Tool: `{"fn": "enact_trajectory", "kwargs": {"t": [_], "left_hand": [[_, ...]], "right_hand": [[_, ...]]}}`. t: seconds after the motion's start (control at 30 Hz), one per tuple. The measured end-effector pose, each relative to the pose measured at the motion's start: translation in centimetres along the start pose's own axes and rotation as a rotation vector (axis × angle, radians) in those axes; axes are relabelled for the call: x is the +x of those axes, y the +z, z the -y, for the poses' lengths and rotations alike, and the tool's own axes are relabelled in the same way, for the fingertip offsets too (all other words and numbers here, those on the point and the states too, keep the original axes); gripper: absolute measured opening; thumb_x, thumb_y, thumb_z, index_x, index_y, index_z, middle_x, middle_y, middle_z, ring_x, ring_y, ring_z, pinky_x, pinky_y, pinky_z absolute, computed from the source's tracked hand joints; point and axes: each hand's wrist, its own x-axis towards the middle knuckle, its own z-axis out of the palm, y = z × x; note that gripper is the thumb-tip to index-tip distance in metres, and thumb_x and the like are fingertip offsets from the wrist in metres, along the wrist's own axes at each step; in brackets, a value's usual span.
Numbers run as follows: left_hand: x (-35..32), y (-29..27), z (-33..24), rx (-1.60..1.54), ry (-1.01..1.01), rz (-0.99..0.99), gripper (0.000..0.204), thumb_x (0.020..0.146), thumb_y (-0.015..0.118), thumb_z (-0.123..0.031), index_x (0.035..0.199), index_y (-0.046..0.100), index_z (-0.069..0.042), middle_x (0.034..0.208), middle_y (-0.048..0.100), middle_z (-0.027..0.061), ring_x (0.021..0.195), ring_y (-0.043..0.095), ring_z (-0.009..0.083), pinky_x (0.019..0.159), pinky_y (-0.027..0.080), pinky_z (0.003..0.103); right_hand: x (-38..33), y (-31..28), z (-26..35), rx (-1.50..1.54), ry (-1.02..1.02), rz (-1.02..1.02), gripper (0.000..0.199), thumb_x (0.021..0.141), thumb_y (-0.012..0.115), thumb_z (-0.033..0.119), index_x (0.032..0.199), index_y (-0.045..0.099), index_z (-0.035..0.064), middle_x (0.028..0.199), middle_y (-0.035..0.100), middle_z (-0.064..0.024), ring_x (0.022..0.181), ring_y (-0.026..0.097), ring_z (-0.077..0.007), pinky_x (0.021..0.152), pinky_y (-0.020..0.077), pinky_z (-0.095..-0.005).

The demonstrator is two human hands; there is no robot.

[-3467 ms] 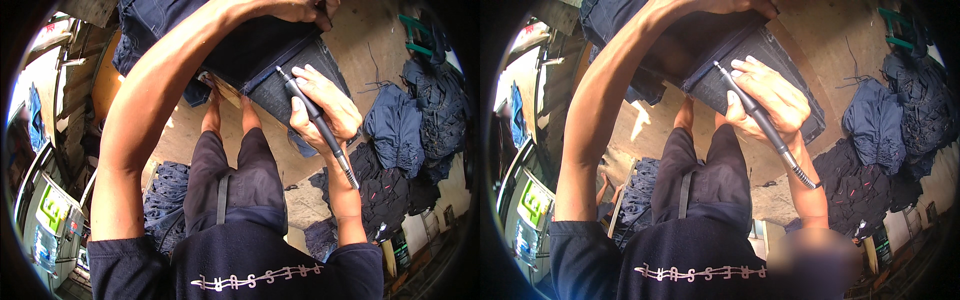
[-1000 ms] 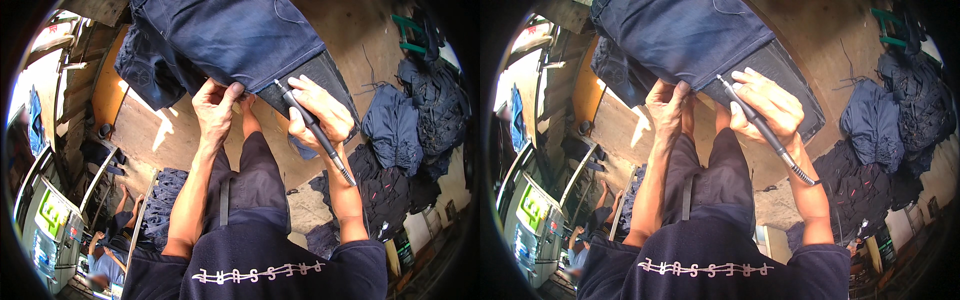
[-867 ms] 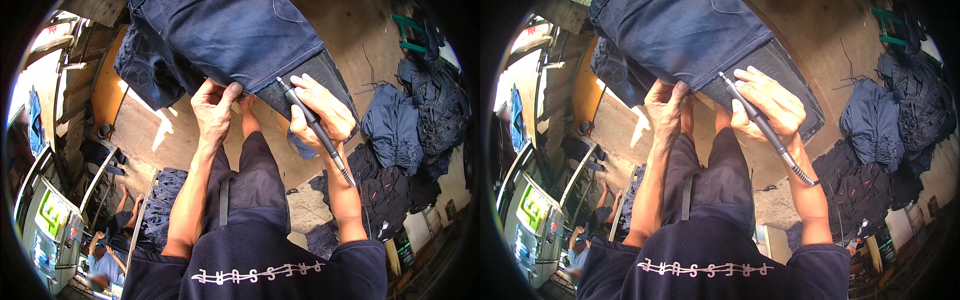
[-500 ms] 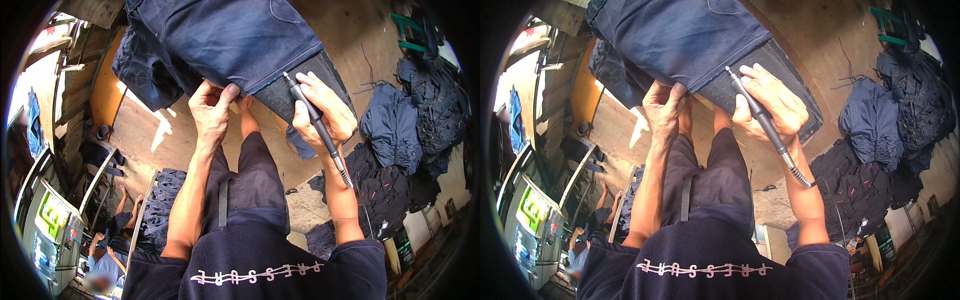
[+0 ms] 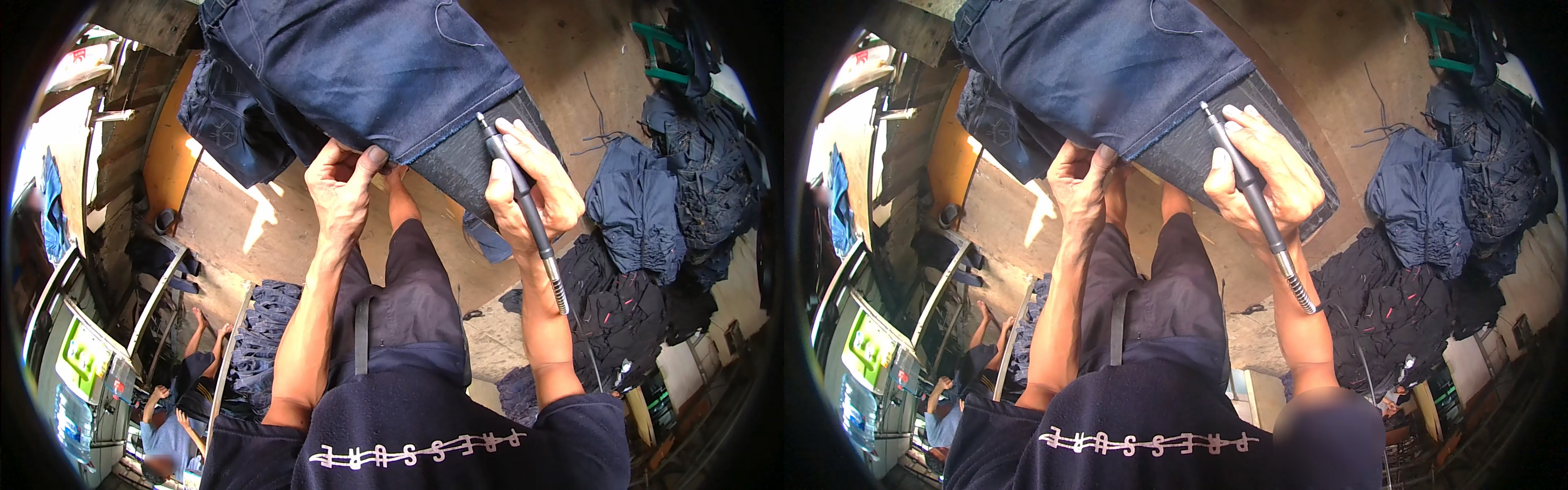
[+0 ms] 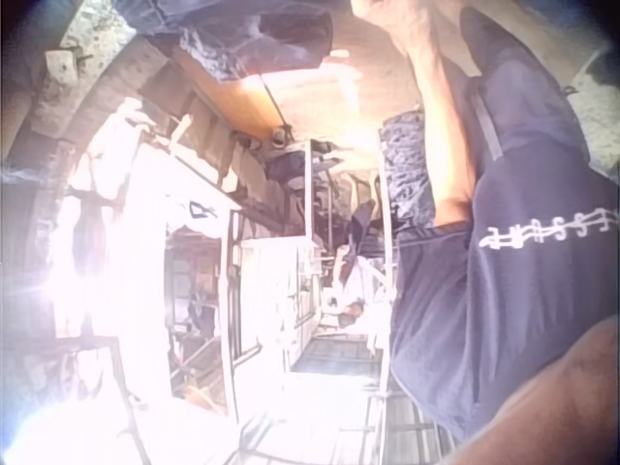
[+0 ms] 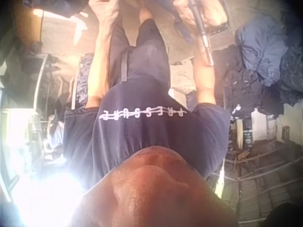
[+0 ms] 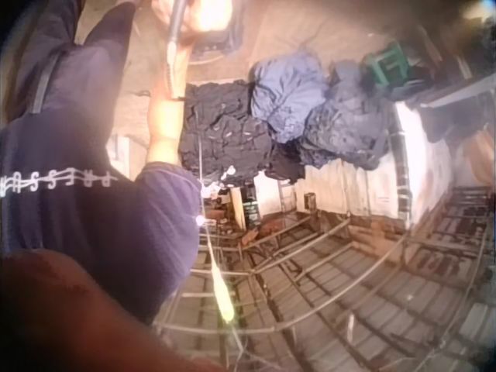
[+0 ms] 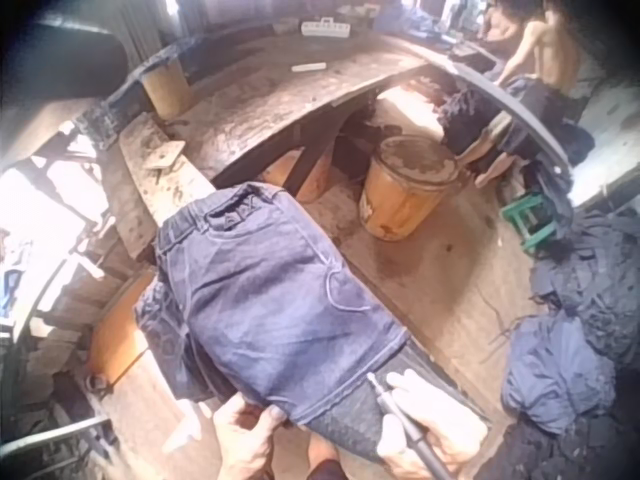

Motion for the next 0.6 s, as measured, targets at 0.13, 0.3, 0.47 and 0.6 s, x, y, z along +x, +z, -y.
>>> {"fn": "enact_trajectory", "kwargs": {"t": [0.13, 0.3, 0.47, 0.6], "left_hand": [[0.0, 0.11, -0.05, 0.002, -0.009, -0.005, 0.013, 0.099, 0.084, -0.006, 0.106, 0.076, 0.002, 0.095, 0.079, 0.009, 0.084, 0.075, 0.0153, 0.081, 0.062, 0.031], [0.03, 0.23, -0.12, -0.009, -0.002, 0.009, 0.013, 0.1, 0.083, -0.005, 0.106, 0.075, 0.003, 0.094, 0.079, 0.01, 0.082, 0.075, 0.0163, 0.08, 0.063, 0.032], [0.02, 0.31, -0.15, -0.025, -0.004, 0.006, 0.013, 0.1, 0.083, -0.005, 0.106, 0.075, 0.002, 0.093, 0.079, 0.0107, 0.081, 0.075, 0.017, 0.079, 0.063, 0.033], [0.12, 0.28, -0.13, -0.032, 0.012, 0.016, 0.013, 0.1, 0.084, -0.006, 0.106, 0.075, 0.002, 0.094, 0.079, 0.011, 0.081, 0.076, 0.0176, 0.079, 0.063, 0.033]], "right_hand": [[-0.05, -0.15, -0.08, -0.001, 0.038, 0.0, 0.027, 0.088, 0.075, -0.005, 0.115, 0.076, -0.0094, 0.113, 0.082, -0.0262, 0.111, 0.081, -0.0381, 0.104, 0.0641, -0.0464], [-0.07, 0.05, -0.26, -0.017, 0.065, -0.034, 0.027, 0.089, 0.074, -0.006, 0.115, 0.076, -0.0096, 0.114, 0.082, -0.026, 0.111, 0.081, -0.0375, 0.105, 0.0636, -0.0458], [0.06, 0.11, -0.33, -0.013, 0.055, -0.049, 0.026, 0.088, 0.074, -0.007, 0.114, 0.076, -0.0101, 0.113, 0.082, -0.0256, 0.111, 0.081, -0.0375, 0.105, 0.0635, -0.0452], [0.08, -0.19, -0.2, -0.019, 0.035, -0.005, 0.026, 0.088, 0.074, -0.005, 0.114, 0.076, -0.0099, 0.114, 0.082, -0.0252, 0.111, 0.081, -0.0375, 0.105, 0.0634, -0.0445]]}}
